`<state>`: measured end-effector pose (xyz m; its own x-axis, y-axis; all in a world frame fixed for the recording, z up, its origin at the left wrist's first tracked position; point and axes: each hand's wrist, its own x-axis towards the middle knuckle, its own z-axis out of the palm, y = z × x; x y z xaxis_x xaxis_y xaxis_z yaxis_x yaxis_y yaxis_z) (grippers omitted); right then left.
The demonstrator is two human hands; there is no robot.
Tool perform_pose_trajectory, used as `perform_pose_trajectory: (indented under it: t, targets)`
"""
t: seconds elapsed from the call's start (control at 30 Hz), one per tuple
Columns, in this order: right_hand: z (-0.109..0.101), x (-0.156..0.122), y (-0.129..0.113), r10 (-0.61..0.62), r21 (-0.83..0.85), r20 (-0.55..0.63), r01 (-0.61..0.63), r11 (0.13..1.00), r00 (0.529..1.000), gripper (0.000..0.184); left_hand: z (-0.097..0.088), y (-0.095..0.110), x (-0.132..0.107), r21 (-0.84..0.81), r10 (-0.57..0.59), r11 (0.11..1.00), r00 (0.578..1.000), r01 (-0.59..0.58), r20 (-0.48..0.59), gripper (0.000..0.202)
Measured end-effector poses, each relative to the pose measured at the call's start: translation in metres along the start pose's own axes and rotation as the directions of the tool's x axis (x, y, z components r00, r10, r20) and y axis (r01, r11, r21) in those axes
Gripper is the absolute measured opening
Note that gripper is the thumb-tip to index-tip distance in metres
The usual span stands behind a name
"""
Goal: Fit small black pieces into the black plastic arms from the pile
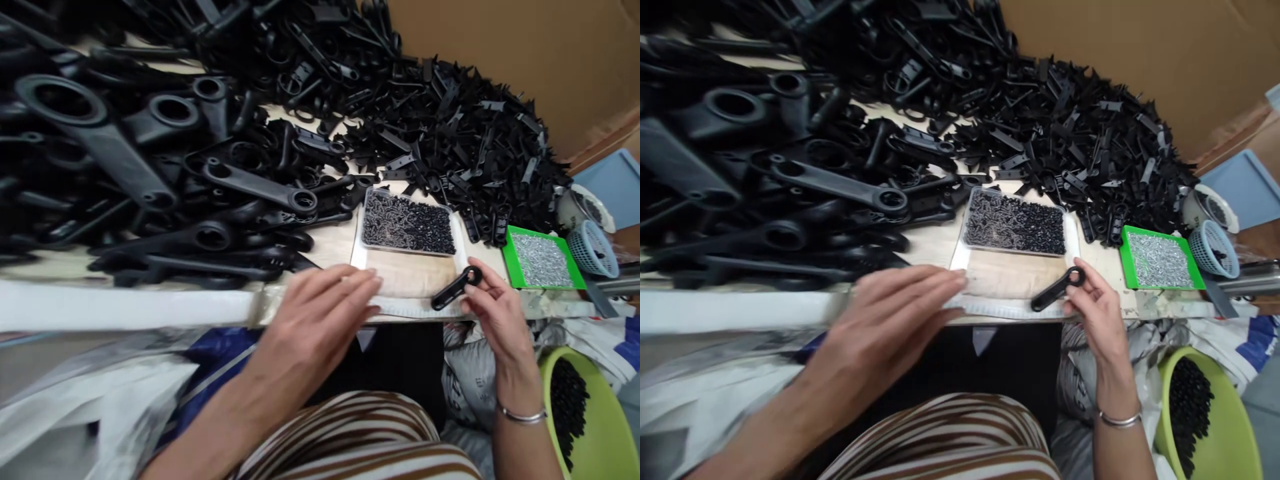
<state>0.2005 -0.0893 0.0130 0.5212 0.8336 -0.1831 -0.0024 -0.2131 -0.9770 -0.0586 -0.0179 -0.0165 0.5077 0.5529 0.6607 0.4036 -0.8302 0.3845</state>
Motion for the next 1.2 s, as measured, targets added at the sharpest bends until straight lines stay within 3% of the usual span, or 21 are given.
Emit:
perform_pose_trajectory:
  t: [0.1, 0.23, 0.3, 0.4, 0.5, 0.63, 0.73, 0.83, 0.87, 0.9, 0.97, 1.0, 1.07, 1.13, 1.2]
  targets:
    - [-0.040, 0.016, 0.000, -0.124, -0.150, -0.096, 0.109, 0.983, 0.988, 0.052, -0.013, -0.023, -0.012, 0.205, -0.045, 0.979, 0.986, 0.011, 0.164, 0.037]
    - [-0.068, 0.053, -0.009, -0.215, -0.381, -0.118, 0.155, 0.911, 0.970, 0.052, -0.011, -0.042, -0.019, 0.211, -0.070, 0.977, 0.964, 0.015, 0.256, 0.042]
    - [-0.068, 0.076, -0.022, -0.315, -0.570, -0.093, 0.209, 0.795, 0.945, 0.054, -0.007, -0.045, -0.019, 0.203, -0.071, 0.979, 0.966, 0.020, 0.247, 0.036]
    - [-0.060, 0.112, -0.046, -0.552, -0.825, 0.058, 0.351, 0.442, 0.832, 0.055, -0.005, -0.044, -0.015, 0.206, -0.061, 0.978, 0.977, 0.018, 0.204, 0.025]
    - [-0.052, 0.146, -0.059, -0.626, -0.914, 0.192, 0.370, 0.166, 0.756, 0.053, -0.010, -0.039, -0.010, 0.183, -0.058, 0.983, 0.961, 0.008, 0.271, 0.029]
    - [-0.050, 0.173, -0.056, -0.579, -0.926, 0.291, 0.377, 0.030, 0.762, 0.042, -0.021, -0.031, 0.001, 0.193, -0.065, 0.981, 0.930, -0.006, 0.361, 0.032]
    - [-0.050, 0.165, -0.052, -0.599, -0.930, 0.289, 0.368, 0.011, 0.747, 0.037, -0.028, -0.028, 0.010, 0.194, -0.042, 0.981, 0.949, -0.020, 0.313, 0.031]
    - [-0.046, 0.135, -0.051, -0.634, -0.912, 0.278, 0.406, 0.063, 0.722, 0.037, -0.034, -0.024, 0.019, 0.071, -0.036, 0.997, 0.983, 0.023, 0.178, 0.028]
    - [-0.043, 0.122, -0.050, -0.656, -0.894, 0.245, 0.429, 0.133, 0.714, 0.035, -0.035, -0.022, 0.021, -0.008, -0.054, 0.998, 0.992, 0.055, 0.113, 0.028]
    - [-0.040, 0.109, -0.049, -0.653, -0.862, 0.199, 0.447, 0.237, 0.731, 0.033, -0.035, -0.019, 0.024, -0.105, -0.096, 0.989, 0.994, 0.100, 0.048, 0.028]
    - [-0.031, 0.083, -0.045, -0.548, -0.737, 0.130, 0.451, 0.504, 0.826, 0.031, -0.031, -0.015, 0.028, -0.343, -0.261, 0.910, 0.964, 0.231, -0.042, 0.028]
    - [-0.025, 0.071, -0.041, -0.481, -0.673, 0.134, 0.436, 0.598, 0.866, 0.032, -0.027, -0.014, 0.029, -0.478, -0.371, 0.824, 0.927, 0.304, -0.049, 0.028]
    - [-0.010, 0.052, -0.034, -0.368, -0.550, 0.212, 0.421, 0.721, 0.906, 0.033, -0.017, -0.012, 0.031, -0.722, -0.568, 0.552, 0.822, 0.418, 0.041, 0.029]
    - [0.009, 0.037, -0.027, -0.231, -0.446, 0.360, 0.384, 0.808, 0.904, 0.032, -0.006, -0.010, 0.034, -0.861, -0.663, 0.231, 0.721, 0.453, 0.202, 0.032]
    - [0.028, 0.026, -0.020, -0.119, -0.343, 0.486, 0.313, 0.886, 0.866, 0.032, 0.004, -0.009, 0.036, -0.886, -0.652, -0.037, 0.661, 0.463, 0.373, 0.033]
